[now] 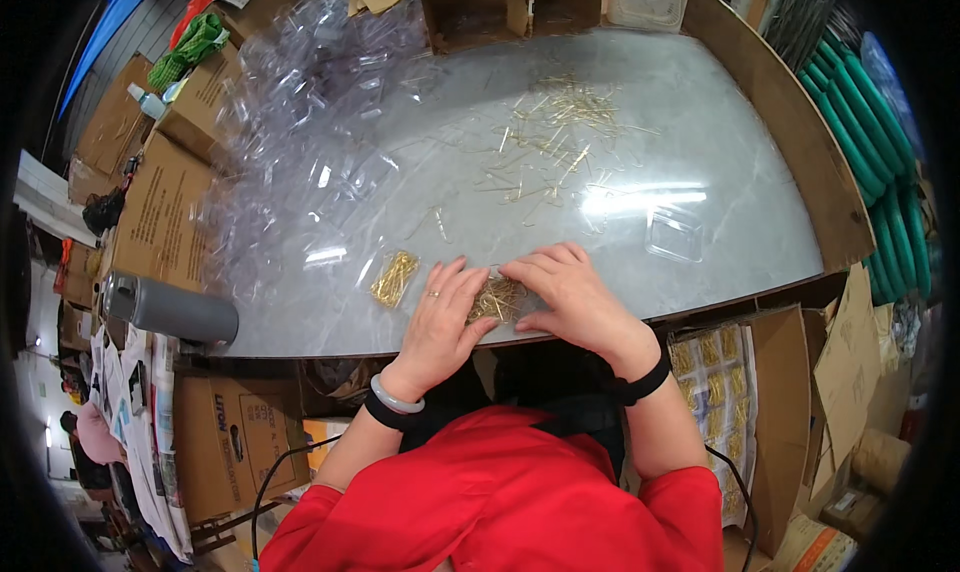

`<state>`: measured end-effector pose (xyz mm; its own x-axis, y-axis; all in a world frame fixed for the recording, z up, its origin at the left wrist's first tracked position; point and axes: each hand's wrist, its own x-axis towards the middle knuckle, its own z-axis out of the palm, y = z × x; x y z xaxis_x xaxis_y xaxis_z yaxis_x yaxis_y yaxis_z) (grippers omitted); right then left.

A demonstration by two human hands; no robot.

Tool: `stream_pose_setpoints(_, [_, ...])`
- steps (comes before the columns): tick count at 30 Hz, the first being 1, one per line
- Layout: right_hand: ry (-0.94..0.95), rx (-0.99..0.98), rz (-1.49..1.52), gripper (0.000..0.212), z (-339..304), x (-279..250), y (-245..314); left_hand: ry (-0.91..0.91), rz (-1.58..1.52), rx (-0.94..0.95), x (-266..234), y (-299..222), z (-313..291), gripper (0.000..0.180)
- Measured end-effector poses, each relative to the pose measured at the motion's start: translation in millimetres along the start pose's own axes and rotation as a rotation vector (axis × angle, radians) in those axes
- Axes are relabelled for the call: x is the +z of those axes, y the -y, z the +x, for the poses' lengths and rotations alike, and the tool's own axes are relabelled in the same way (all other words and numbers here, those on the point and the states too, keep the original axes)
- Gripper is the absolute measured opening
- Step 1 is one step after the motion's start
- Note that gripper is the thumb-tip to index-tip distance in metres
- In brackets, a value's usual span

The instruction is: Sort small metal pins into plastic bags and pack the bags into a cardboard box.

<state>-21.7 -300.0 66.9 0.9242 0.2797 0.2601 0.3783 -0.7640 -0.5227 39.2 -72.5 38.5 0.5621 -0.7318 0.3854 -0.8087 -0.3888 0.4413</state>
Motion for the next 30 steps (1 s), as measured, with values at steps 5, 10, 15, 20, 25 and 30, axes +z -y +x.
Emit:
stream_pose_setpoints(5, [-0.056, 0.047, 0.085, 0.050, -10, -2, 5, 0.020, 0.010, 0.011, -1, 1, -1, 0.061])
stream_pose_setpoints(10, [-0.136, 0.018, 0.061, 0.043, -10, 21, 6, 0.040, 0.006, 0.034, 1, 3, -1, 0.063])
stream_pose_setpoints(15, [-0.163, 0.065, 0.248, 0.052, -8, 10, 18, -0.056, -0.171, -0.028, -3, 0, -3, 0.074])
stream_pose_setpoints(20, [-0.180, -0.036, -0.113, 0.058, 2, 28, 25, -0.223, -0.251, -0.038, -3, 5, -8, 0.074])
stream_pose_setpoints(25, [-0.265, 0.027, -0.046, 0.039, 1, 46, 18, -0.349, 0.032, -0.077, -11, 0, -29, 0.059])
stream_pose_setpoints(30, [-0.392, 0.136, -0.073, 0.035, -1, 50, 17, -0.199, 0.157, -0.275, -25, -16, -42, 0.045])
